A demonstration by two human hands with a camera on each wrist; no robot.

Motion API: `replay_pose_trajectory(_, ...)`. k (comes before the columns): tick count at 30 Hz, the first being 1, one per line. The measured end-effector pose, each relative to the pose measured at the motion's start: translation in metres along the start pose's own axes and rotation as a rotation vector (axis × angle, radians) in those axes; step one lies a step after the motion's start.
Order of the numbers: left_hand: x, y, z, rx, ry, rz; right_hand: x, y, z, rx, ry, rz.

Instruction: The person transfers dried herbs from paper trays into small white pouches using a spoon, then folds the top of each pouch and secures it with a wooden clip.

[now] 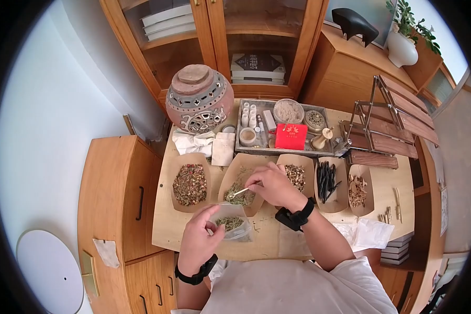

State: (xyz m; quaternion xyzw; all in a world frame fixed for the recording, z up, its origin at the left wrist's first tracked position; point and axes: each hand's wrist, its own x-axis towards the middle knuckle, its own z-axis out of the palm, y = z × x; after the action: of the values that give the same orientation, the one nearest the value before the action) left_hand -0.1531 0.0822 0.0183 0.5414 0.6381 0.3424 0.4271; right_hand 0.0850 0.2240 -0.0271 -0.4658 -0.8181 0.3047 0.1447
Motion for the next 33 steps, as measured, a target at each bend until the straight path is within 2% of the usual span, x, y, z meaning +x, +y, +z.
replay_pose_trajectory(4, 0.000, -0.002, 0.000, -0.005, -0.002, 0.004, -0.010, -0.011, -0.023, 0.034, 0.028, 0.028)
replay_pose_trajectory(6, 0.000, -0.005, 0.000, -0.006, -0.002, 0.009, -0.017, -0.020, -0.032, 0.052, 0.165, -0.069)
replay_pose_trajectory(7, 0.000, -0.005, 0.000, -0.005, -0.004, 0.020, -0.022, -0.027, -0.037, 0.053, 0.164, -0.068)
replay_pose_trajectory(9, 0.001, -0.003, -0.001, 0.006, -0.012, 0.011, -0.032, -0.041, -0.042, -0.008, 0.221, -0.302)
replay_pose_trajectory(10, 0.001, -0.002, -0.001, 0.016, -0.019, 0.002, -0.034, -0.043, -0.040, -0.007, 0.222, -0.301)
replay_pose_trajectory(12, 0.000, -0.003, 0.000, 0.002, -0.012, 0.006, -0.039, -0.047, -0.034, -0.183, 0.167, -0.439)
replay_pose_trajectory(15, -0.003, -0.005, -0.001, -0.011, 0.003, 0.008, -0.035, -0.047, -0.033, -0.021, 0.269, -0.358)
replay_pose_trajectory(16, -0.005, -0.006, -0.002, -0.012, 0.012, 0.010, -0.034, -0.047, -0.032, -0.020, 0.272, -0.357)
replay_pose_trajectory(18, -0.010, -0.004, -0.007, -0.001, 0.010, 0.003, -0.031, -0.042, -0.024, -0.128, 0.320, -0.186)
replay_pose_trajectory(19, -0.012, -0.004, -0.010, 0.007, 0.009, -0.007, -0.029, -0.039, -0.019, -0.127, 0.328, -0.178)
replay_pose_trajectory(21, -0.014, -0.008, -0.012, 0.000, 0.006, -0.013, -0.023, -0.036, -0.003, -0.210, 0.148, -0.112)
replay_pose_trajectory(24, -0.016, -0.011, -0.013, -0.012, 0.021, -0.027, -0.017, -0.035, 0.021, -0.183, 0.163, -0.117)
replay_pose_trajectory(30, -0.016, -0.013, -0.015, -0.014, 0.032, -0.032, -0.023, -0.018, 0.009, -0.295, 0.137, -0.007)
replay_pose_trajectory(33, -0.014, -0.016, -0.014, -0.007, 0.024, -0.033, -0.026, -0.014, -0.001, -0.281, 0.170, -0.023)
